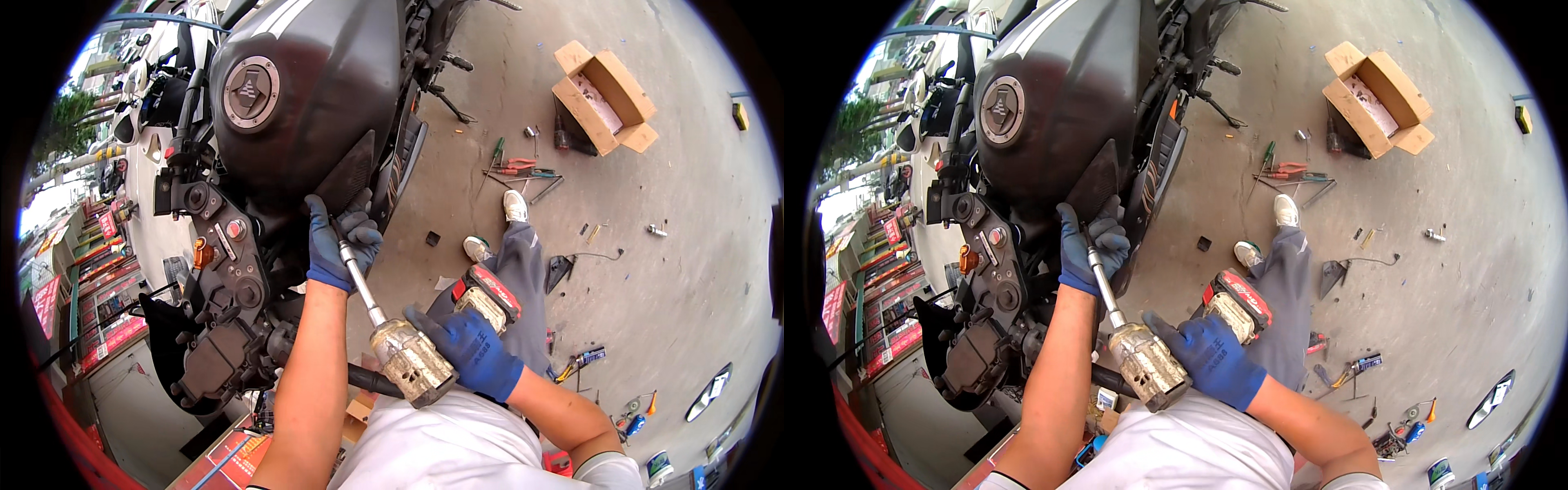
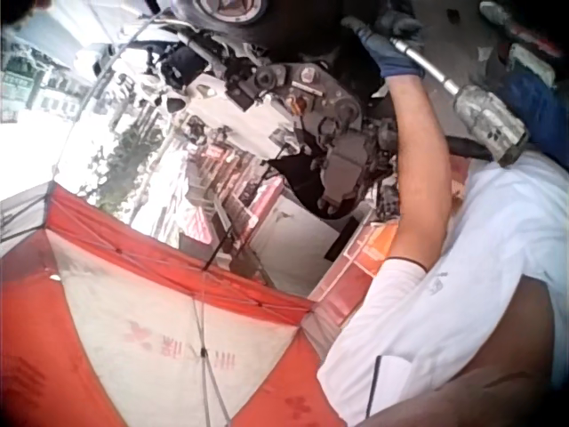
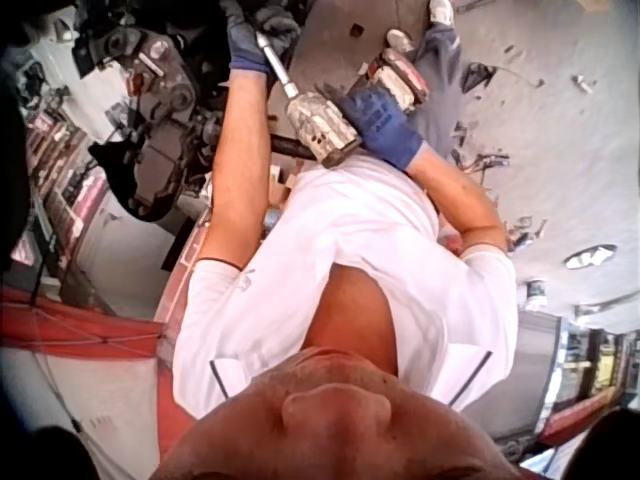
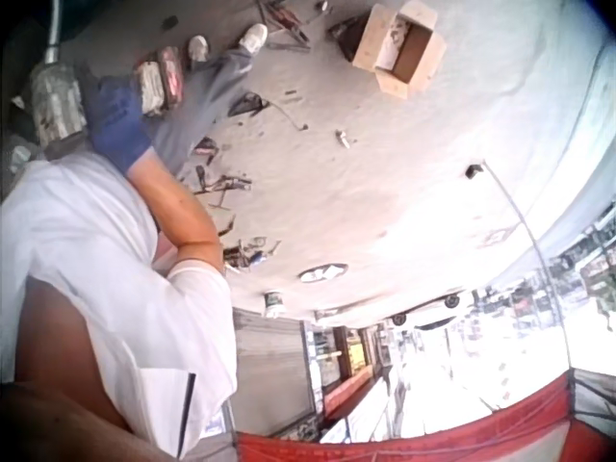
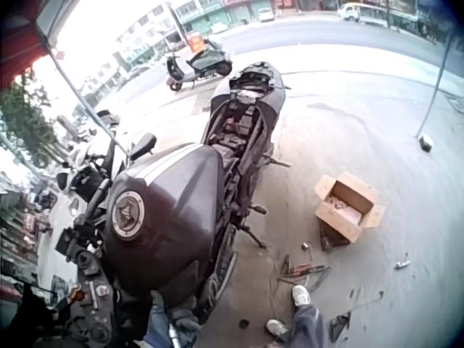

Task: The person uses a cordless impact wrench to remove bolts from the motorcycle's frame and side panels. They then detach and remove the motorcycle's fuel tank, placing it aside.

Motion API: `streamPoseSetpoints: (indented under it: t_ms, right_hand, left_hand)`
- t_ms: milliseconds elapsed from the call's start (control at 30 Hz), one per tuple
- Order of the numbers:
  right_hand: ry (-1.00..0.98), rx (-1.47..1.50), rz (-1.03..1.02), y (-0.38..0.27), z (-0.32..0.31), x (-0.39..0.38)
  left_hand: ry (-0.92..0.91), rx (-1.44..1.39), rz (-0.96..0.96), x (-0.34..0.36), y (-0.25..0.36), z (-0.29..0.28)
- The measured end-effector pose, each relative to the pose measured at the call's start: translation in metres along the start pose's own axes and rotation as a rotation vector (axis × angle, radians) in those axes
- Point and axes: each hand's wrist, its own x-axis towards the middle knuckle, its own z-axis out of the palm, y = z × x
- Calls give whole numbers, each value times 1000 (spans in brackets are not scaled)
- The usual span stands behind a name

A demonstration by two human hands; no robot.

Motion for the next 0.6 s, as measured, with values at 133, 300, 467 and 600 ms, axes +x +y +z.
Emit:
streamPoseSetpoints:
  t_ms: [133,300,467,600]
  right_hand:
    - [155,218,52,6,3,0]
    - [433,434,-4,5,10,0]
    - [355,336,-88,-4,0,2]
    - [216,205,3,-12,2,-3]
  left_hand:
    - [132,129,58,0,1,2]
    - [275,274,51,-3,-4,16]
    - [213,222,-16,-6,-3,15]
    - [367,445,-53,-8,6,10]
